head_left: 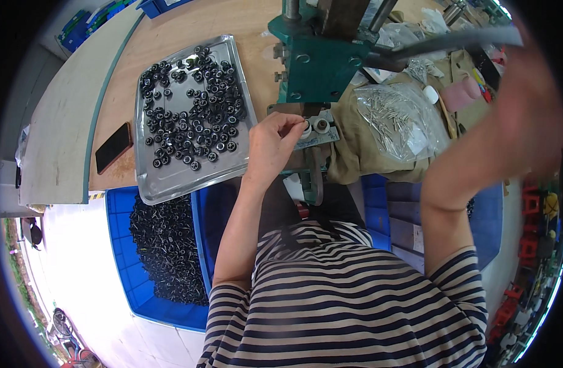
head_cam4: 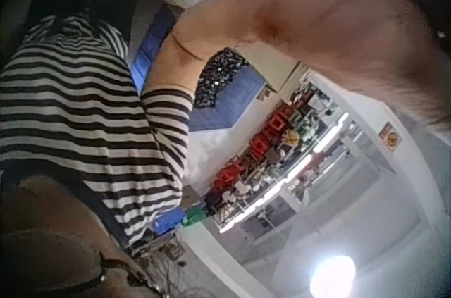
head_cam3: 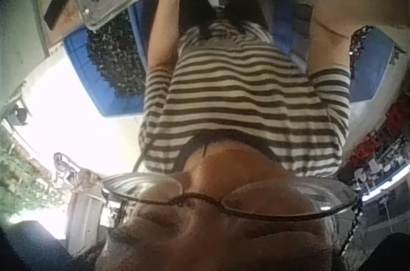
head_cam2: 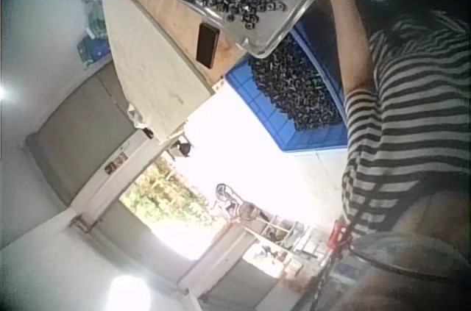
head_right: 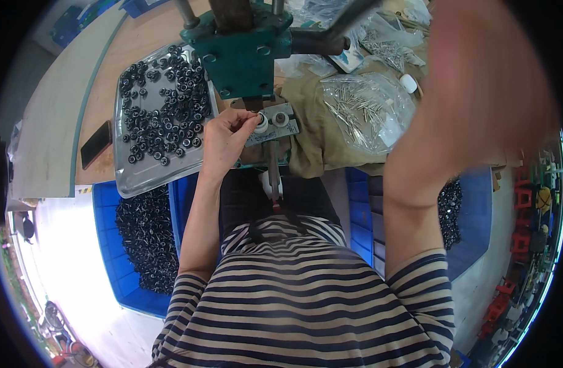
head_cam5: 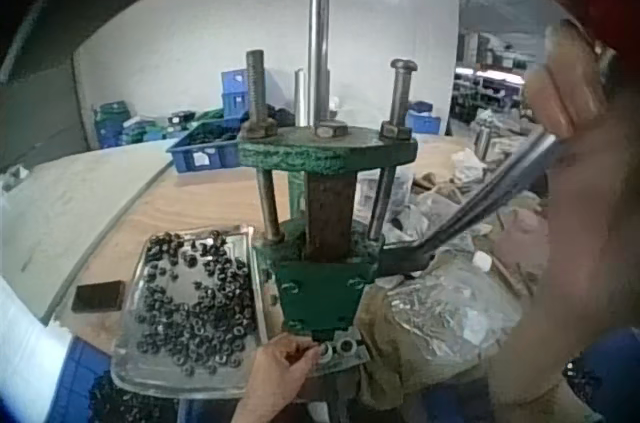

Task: The person assembles components by placing a black plastic piece and a metal ring into a manual press, then pulling the lever to join them.

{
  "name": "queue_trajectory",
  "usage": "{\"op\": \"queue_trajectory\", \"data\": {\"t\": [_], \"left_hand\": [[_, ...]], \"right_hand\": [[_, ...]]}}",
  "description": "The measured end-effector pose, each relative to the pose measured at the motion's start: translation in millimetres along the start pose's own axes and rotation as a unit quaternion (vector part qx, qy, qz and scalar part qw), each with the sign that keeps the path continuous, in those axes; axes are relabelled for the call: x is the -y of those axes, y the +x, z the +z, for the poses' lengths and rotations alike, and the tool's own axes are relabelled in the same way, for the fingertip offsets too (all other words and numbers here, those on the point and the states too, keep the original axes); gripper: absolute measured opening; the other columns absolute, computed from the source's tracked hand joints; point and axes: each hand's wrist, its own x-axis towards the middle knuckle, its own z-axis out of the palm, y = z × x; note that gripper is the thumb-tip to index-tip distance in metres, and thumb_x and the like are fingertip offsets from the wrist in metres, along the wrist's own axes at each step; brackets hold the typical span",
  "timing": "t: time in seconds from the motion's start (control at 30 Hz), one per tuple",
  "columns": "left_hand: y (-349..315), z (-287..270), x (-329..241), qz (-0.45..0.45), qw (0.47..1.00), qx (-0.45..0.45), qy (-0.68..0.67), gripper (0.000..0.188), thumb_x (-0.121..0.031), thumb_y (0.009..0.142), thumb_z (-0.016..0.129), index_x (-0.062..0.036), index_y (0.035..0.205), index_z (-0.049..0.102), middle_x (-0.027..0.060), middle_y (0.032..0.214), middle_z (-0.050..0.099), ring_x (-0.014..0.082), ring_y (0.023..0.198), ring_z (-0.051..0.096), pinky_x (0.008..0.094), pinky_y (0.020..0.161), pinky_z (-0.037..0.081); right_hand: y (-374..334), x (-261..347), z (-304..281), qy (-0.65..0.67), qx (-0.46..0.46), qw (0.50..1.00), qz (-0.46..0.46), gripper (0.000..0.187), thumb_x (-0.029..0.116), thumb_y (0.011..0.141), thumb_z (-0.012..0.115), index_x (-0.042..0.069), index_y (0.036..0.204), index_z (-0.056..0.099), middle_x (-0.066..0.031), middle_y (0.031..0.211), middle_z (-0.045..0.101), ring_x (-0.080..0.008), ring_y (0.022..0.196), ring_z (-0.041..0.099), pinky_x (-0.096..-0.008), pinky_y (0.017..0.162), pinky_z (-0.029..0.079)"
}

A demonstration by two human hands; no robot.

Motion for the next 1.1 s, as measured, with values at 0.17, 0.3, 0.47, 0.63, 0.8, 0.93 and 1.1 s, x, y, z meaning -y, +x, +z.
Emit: {"op": "queue_trajectory", "data": {"t": [0.17,0.3,0.47,0.63,0.8,0.93,1.1], "left_hand": [[1,-1,1,0.019,1.0,0.005,0.003,0.013,-0.009,0.078,0.067,0.0023,0.085,0.066,0.0094,0.076,0.064,0.014,0.062,0.059,0.0261,0.059,0.047],[0,-1,2,0.021,1.0,0.004,-0.003,0.013,-0.008,0.077,0.067,0.002,0.085,0.066,0.0099,0.076,0.063,0.015,0.063,0.059,0.0266,0.059,0.046],[1,-2,-1,0.045,0.998,0.0,0.04,0.012,-0.008,0.076,0.067,0.0009,0.085,0.066,0.01,0.081,0.063,0.0159,0.067,0.06,0.027,0.06,0.046],[6,-8,-5,0.043,0.997,0.055,0.035,0.012,-0.004,0.078,0.065,-0.0017,0.089,0.067,0.0102,0.093,0.064,0.0178,0.074,0.062,0.026,0.063,0.047],[-6,-21,1,0.12,0.992,0.016,-0.043,0.013,0.0,0.081,0.062,-0.0004,0.093,0.066,0.0094,0.098,0.065,0.0151,0.083,0.061,0.0244,0.07,0.048],[-56,-98,5,-0.01,0.994,-0.102,-0.046,0.012,0.002,0.082,0.06,0.0027,0.094,0.064,0.0085,0.096,0.064,0.0126,0.088,0.059,0.023,0.078,0.047],[-119,-186,1,-0.209,0.901,-0.209,0.318,0.015,-0.006,0.083,0.062,0.0035,0.095,0.064,0.0048,0.08,0.064,0.0078,0.073,0.055,0.0212,0.066,0.044]], "right_hand": [[-86,63,47,-0.032,-0.003,0.997,-0.064,0.017,0.031,0.089,0.055,0.014,0.09,0.053,-0.0028,0.083,0.057,-0.0129,0.061,0.049,-0.0304,0.067,0.041],[-118,66,52,-0.068,-0.035,0.994,-0.075,0.014,0.028,0.088,0.058,0.016,0.083,0.053,-0.0008,0.076,0.056,-0.0116,0.056,0.047,-0.0294,0.064,0.04],[-84,57,35,0.032,0.009,0.999,-0.038,0.027,0.039,0.084,0.061,0.015,0.096,0.054,-0.0018,0.083,0.05,-0.0118,0.068,0.045,-0.0319,0.077,0.034],[58,-26,7,0.123,-0.051,0.984,0.116,0.035,0.034,0.087,0.058,0.007,0.107,0.05,-0.0065,0.096,0.052,-0.0159,0.084,0.05,-0.0314,0.082,0.039],[21,-95,-40,-0.188,-0.012,0.959,0.212,0.028,0.019,0.085,0.054,0.001,0.105,0.054,-0.0106,0.097,0.059,-0.0177,0.087,0.056,-0.031,0.076,0.044],[-118,-109,-52,-0.372,0.191,0.84,0.346,0.019,0.017,0.08,0.057,-0.002,0.078,0.058,-0.0148,0.064,0.057,-0.0276,0.062,0.056,-0.0367,0.058,0.041],[-204,-115,-47,-0.428,0.131,0.78,0.437,0.013,0.012,0.079,0.061,0.0,0.082,0.059,-0.0163,0.075,0.058,-0.0316,0.069,0.057,-0.0403,0.063,0.043]]}}
